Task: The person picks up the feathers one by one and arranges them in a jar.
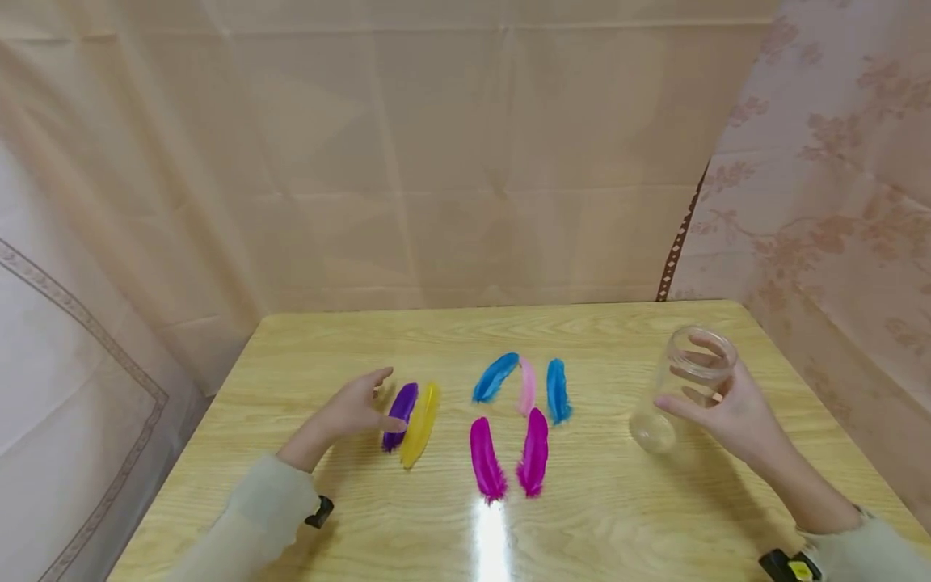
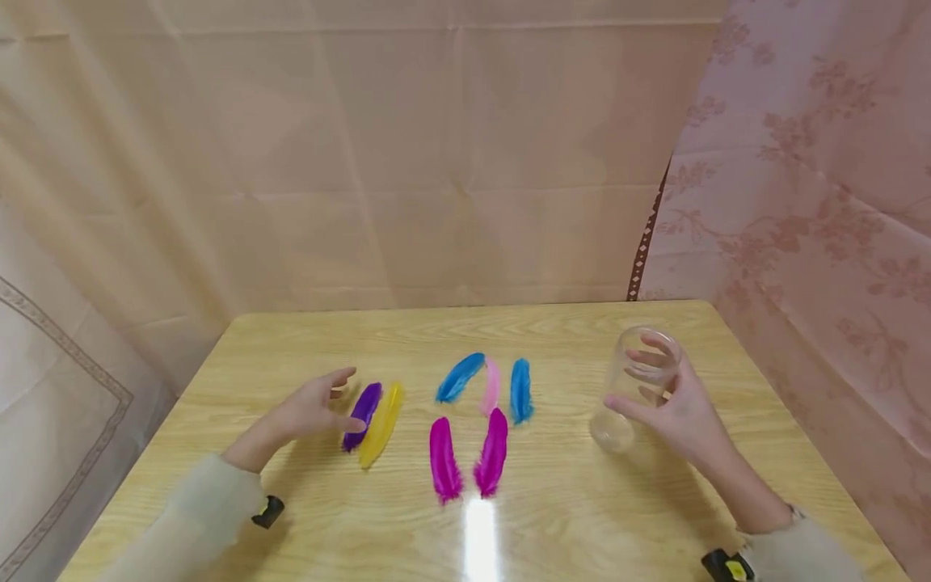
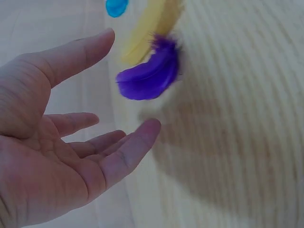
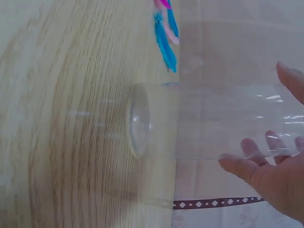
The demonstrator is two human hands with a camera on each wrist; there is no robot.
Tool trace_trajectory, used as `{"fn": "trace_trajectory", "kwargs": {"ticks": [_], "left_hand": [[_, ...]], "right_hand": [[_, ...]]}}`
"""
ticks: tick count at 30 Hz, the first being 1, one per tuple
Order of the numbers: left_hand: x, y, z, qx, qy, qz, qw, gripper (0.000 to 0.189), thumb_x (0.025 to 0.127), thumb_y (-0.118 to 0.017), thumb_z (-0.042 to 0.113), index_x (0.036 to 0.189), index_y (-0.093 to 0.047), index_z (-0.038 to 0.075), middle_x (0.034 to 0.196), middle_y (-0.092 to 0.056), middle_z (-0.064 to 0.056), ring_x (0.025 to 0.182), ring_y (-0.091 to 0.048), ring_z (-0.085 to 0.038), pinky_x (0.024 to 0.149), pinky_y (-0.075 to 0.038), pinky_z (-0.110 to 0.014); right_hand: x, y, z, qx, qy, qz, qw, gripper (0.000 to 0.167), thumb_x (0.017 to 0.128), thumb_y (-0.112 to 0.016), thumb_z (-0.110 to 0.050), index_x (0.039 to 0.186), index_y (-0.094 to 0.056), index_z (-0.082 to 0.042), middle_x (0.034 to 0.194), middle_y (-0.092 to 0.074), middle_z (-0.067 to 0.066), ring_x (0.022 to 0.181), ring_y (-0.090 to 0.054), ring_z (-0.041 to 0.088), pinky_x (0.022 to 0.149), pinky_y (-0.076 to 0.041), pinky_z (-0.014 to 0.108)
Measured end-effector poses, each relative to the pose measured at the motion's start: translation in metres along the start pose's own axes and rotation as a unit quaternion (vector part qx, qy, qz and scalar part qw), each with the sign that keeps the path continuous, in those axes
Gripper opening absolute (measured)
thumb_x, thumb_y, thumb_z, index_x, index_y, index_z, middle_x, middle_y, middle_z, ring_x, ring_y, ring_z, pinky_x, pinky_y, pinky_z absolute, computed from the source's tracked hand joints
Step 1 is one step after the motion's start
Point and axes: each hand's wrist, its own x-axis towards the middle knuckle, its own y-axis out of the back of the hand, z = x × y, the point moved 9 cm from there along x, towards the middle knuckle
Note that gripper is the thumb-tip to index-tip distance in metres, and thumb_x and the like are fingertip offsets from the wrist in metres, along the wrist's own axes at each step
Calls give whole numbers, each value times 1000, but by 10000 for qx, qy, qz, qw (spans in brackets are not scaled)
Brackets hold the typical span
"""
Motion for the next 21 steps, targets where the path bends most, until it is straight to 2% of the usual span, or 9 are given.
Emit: {"fn": "trace_trajectory", "kwargs": {"ticks": [2,7,13,18,21], "left_hand": [[3,-4,-4,42,118,22,9999,98,81,-88,21,155,-30,-6,154,-39,-28,138,-41,-48,110,-38,-57],[12,-9,-10,184,270,151,9994,94,80,-89,23,153,-36,-5,145,-50,-27,133,-48,-43,109,-41,-55],[18,-12,-12,329,350,241,9986,88,80,-90,23,149,-43,-4,136,-58,-22,125,-56,-38,105,-46,-52],[21,-12,-13,583,345,360,9971,76,83,-86,16,146,-48,-3,129,-63,-20,117,-60,-34,101,-49,-51],[23,-12,-15,577,368,423,9968,71,83,-86,12,143,-51,-3,120,-66,-16,110,-63,-30,97,-52,-48]], "right_hand": [[3,-1,1,87,45,120,9999,88,86,-79,2,153,-29,-22,135,-50,1,113,-59,2,86,-53,17],[6,-3,3,65,135,284,9995,87,84,-80,5,151,-29,-19,131,-47,-1,111,-60,2,86,-53,17],[7,-5,2,84,248,241,9994,89,83,-80,6,151,-28,-18,131,-47,-1,112,-61,2,86,-52,15],[8,-5,0,132,375,178,9991,90,83,-80,7,150,-28,-22,131,-47,-2,113,-60,2,87,-51,13],[8,-5,0,73,341,184,9992,91,83,-80,7,151,-28,-23,131,-46,-1,112,-60,1,85,-52,14]]}}
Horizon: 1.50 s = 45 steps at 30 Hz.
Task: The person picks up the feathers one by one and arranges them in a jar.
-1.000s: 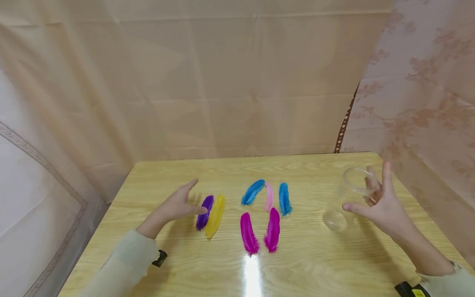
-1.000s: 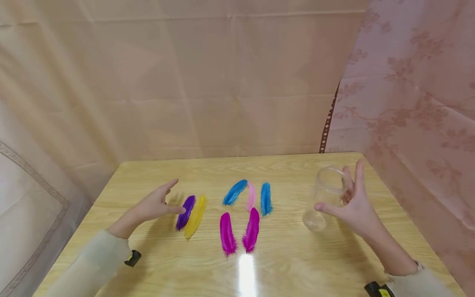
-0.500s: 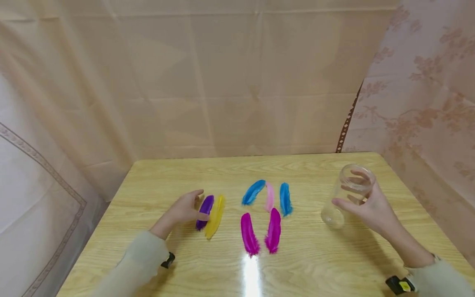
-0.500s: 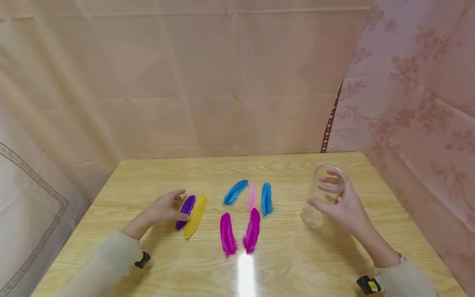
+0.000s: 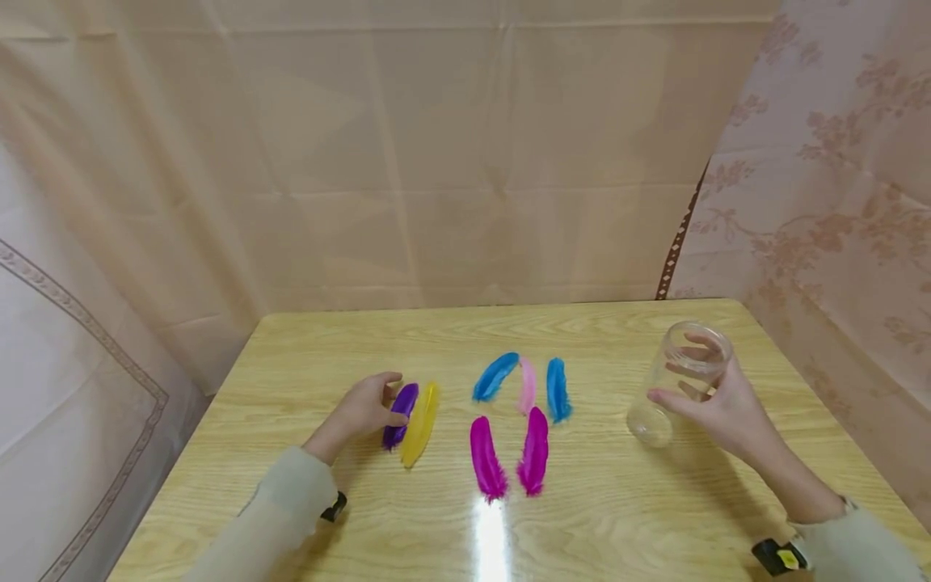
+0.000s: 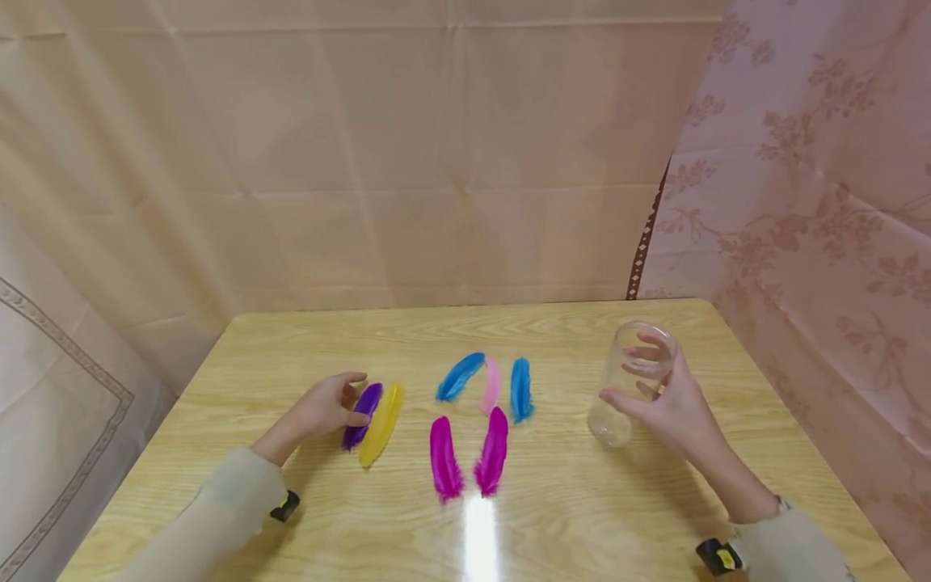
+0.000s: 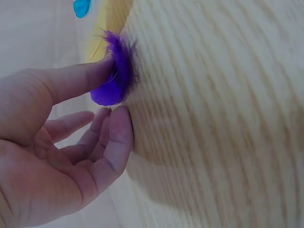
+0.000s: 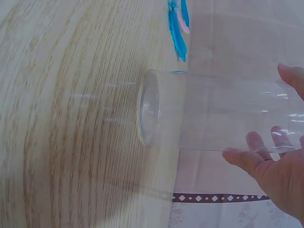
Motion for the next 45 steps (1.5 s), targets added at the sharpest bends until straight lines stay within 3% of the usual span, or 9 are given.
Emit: {"fn": "trace_trajectory", "kwargs": {"ticks": [6,14,24,28,33,40,45], "left_hand": [[1,-3,-6,-340,316,-60,9989,59,84,-84,7,136,-58,-1,104,-66,-11,90,-64,-22,83,-58,-38],[-1,-6,-3,-643,447,-198,9967,46,86,-81,3,127,-62,-3,95,-66,-9,79,-65,-19,72,-59,-32],[0,-10,1,-653,309,-138,9973,40,87,-79,2,124,-64,-2,97,-67,-8,85,-65,-19,77,-59,-34],[-2,-6,1,-940,143,-90,9954,37,87,-76,-2,122,-64,-6,97,-67,-10,86,-64,-21,74,-60,-34],[-3,-4,-6,-1451,272,-210,9888,33,89,-74,-4,120,-65,-7,97,-64,-13,83,-66,-22,67,-62,-35],[-3,-3,-10,-1685,458,-316,9841,30,92,-71,-2,122,-65,-5,99,-64,-13,82,-68,-22,69,-62,-36],[-3,-1,-5,-1759,380,-375,9830,27,93,-70,-4,119,-66,-5,100,-63,-14,81,-69,-23,69,-62,-36]], "right_hand": [[-1,-1,2,-113,-92,-9,9999,92,83,-81,4,151,-26,-22,132,-44,3,109,-59,-3,83,-52,14],[-1,0,1,-110,-104,-26,9999,91,84,-80,4,152,-26,-23,131,-48,1,109,-60,0,81,-54,16],[0,3,2,-160,-52,-92,9998,92,84,-81,3,153,-23,-19,134,-45,3,110,-60,1,83,-53,17],[0,1,1,9,52,-46,10000,93,83,-81,6,153,-24,-20,133,-45,3,111,-61,4,87,-52,15],[1,-3,2,54,-7,-110,9999,94,84,-81,4,154,-23,-20,135,-43,5,112,-60,7,87,-53,17],[1,-3,2,-47,-120,-129,9998,93,85,-81,0,153,-22,-23,136,-43,9,111,-59,3,84,-54,18],[-1,-1,4,-169,-206,-72,9996,93,84,-83,-2,153,-23,-24,135,-44,8,109,-58,0,83,-54,18]]}}
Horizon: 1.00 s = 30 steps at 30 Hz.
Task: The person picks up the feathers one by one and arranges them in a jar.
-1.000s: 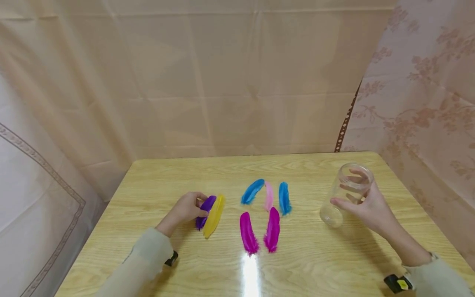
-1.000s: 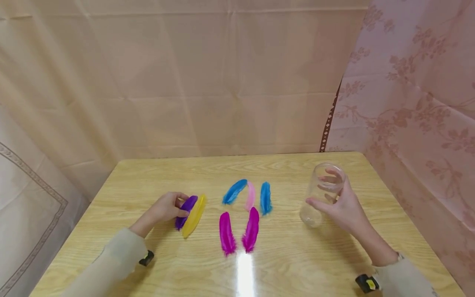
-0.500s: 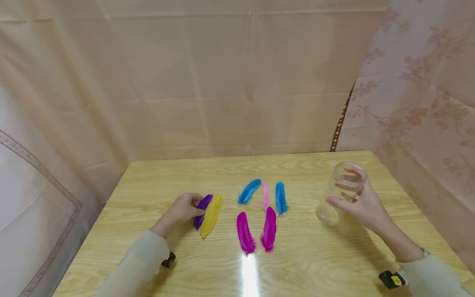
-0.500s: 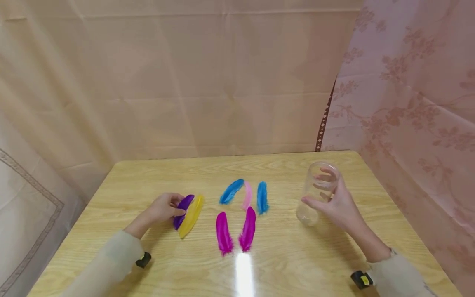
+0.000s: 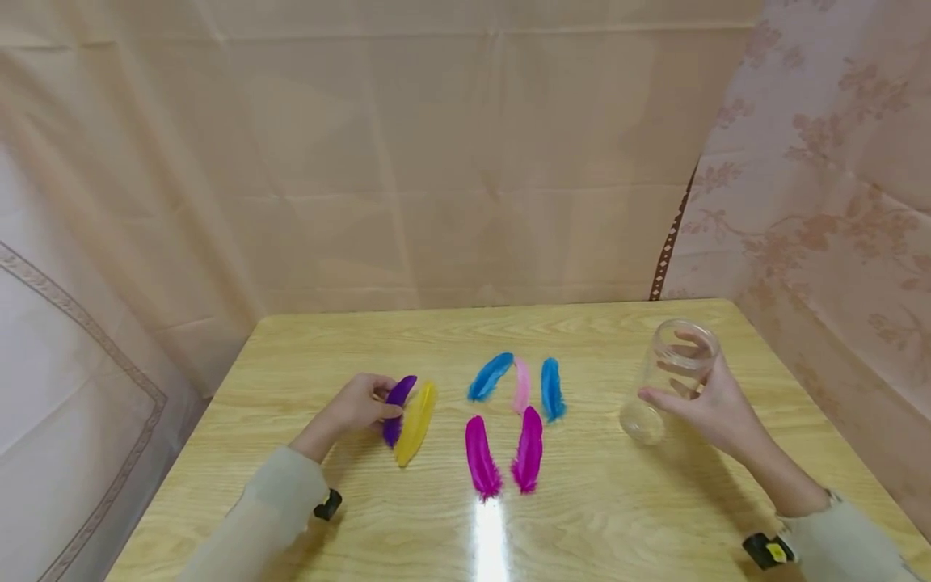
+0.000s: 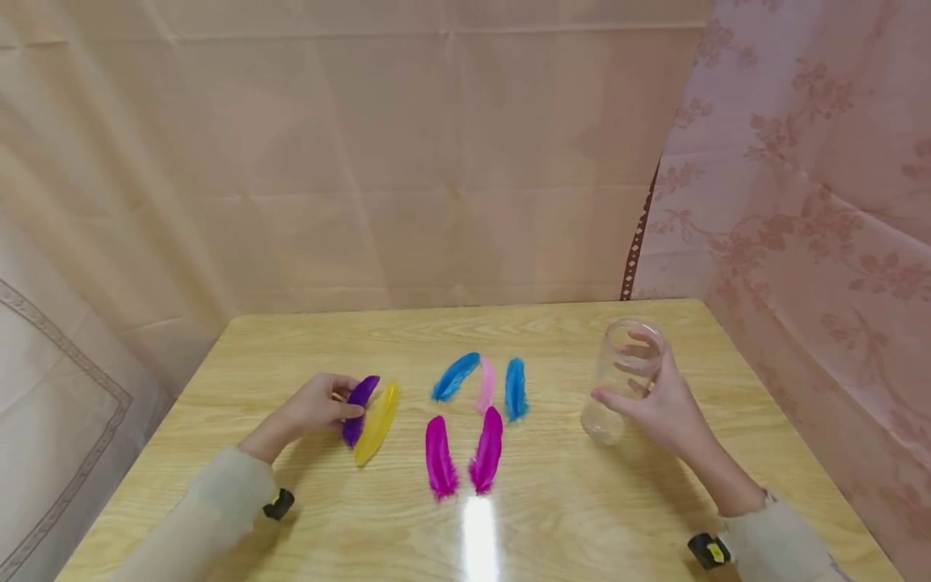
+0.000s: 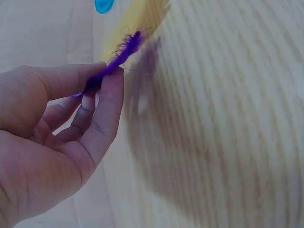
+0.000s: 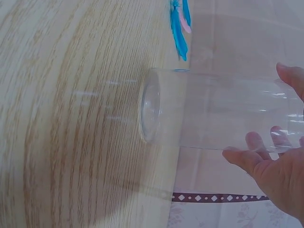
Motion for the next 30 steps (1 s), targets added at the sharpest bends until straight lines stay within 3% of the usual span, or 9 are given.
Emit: {"fn": "trace_trajectory", "kwargs": {"ticks": [9,17,30], "left_hand": [[-3,8,15,78,-316,-115,9994,26,93,-71,1,118,-66,-5,104,-63,-15,80,-69,-22,68,-62,-35],[-4,9,19,-33,-167,-118,9998,30,93,-72,3,122,-65,-4,108,-63,-15,82,-69,-21,71,-62,-36],[-5,1,26,-262,-280,-270,9989,32,94,-71,3,123,-64,-7,106,-64,-17,85,-70,-23,72,-62,-38]], "right_hand": [[0,0,-1,-5,121,-46,9999,94,85,-82,-1,153,-22,-24,136,-41,11,111,-59,1,82,-54,18],[0,0,-1,-126,149,-107,9998,95,85,-82,-2,154,-19,-23,138,-39,13,112,-58,0,82,-54,20],[1,0,1,-181,140,-138,9996,95,85,-82,-3,154,-18,-22,139,-38,13,112,-57,-2,81,-54,19]]}}
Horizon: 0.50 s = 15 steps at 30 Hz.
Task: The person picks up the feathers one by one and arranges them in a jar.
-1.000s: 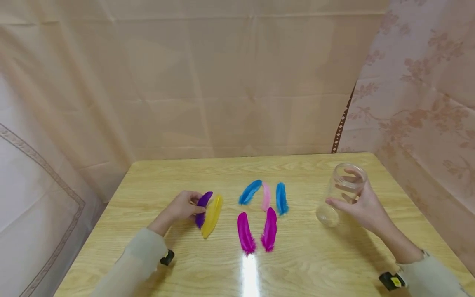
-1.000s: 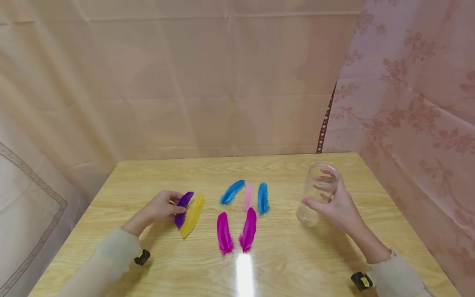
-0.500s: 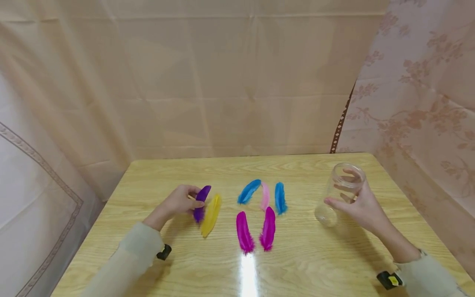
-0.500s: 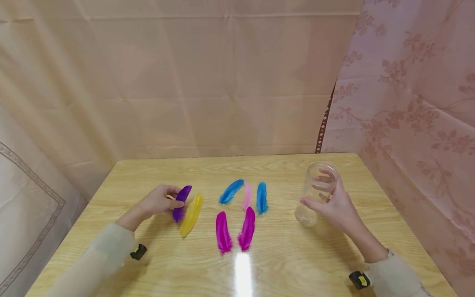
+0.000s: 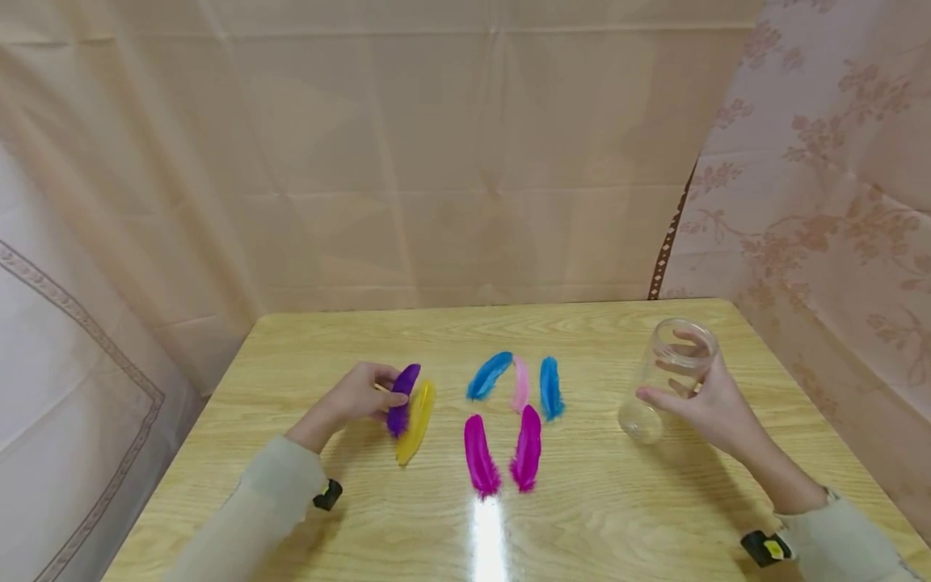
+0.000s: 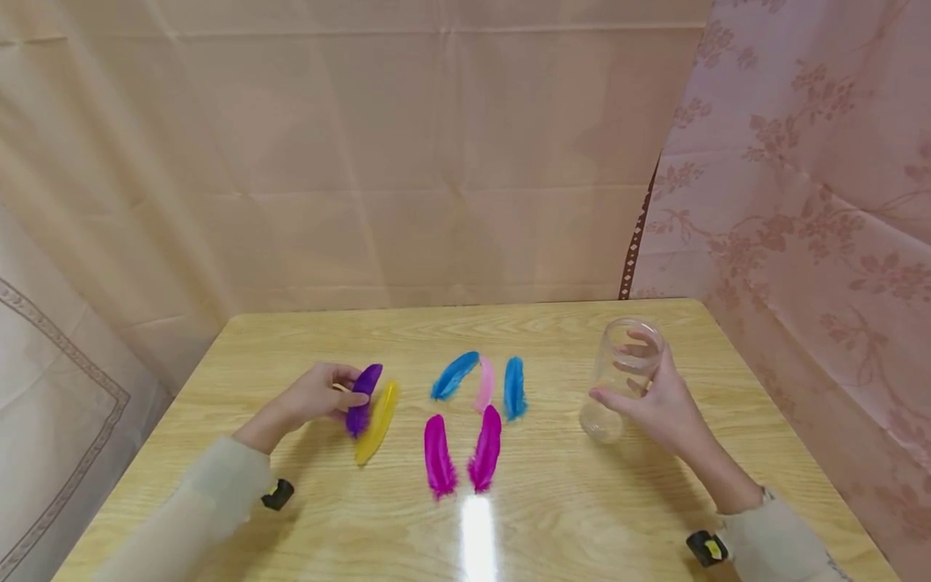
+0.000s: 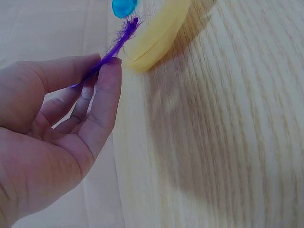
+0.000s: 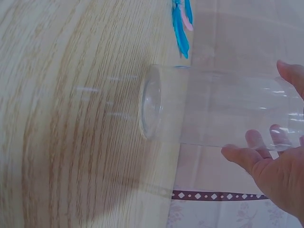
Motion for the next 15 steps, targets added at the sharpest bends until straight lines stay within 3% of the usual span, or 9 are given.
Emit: {"fn": "trace_trajectory", "kwargs": {"ticks": [7,15], "left_hand": [[3,-7,9,-442,-80,-160,9989,35,94,-71,2,126,-62,-8,102,-64,-16,83,-72,-24,73,-62,-39],[13,-18,21,-561,-13,-431,9975,38,93,-74,6,127,-63,-4,107,-63,-15,87,-69,-21,78,-61,-39]], "right_hand": [[-1,-2,0,188,37,-45,9998,95,85,-81,0,153,-18,-23,139,-37,13,113,-57,2,83,-53,19],[1,-3,-1,272,105,-69,9996,95,85,-80,1,153,-18,-23,138,-36,12,115,-58,6,83,-53,19]]}}
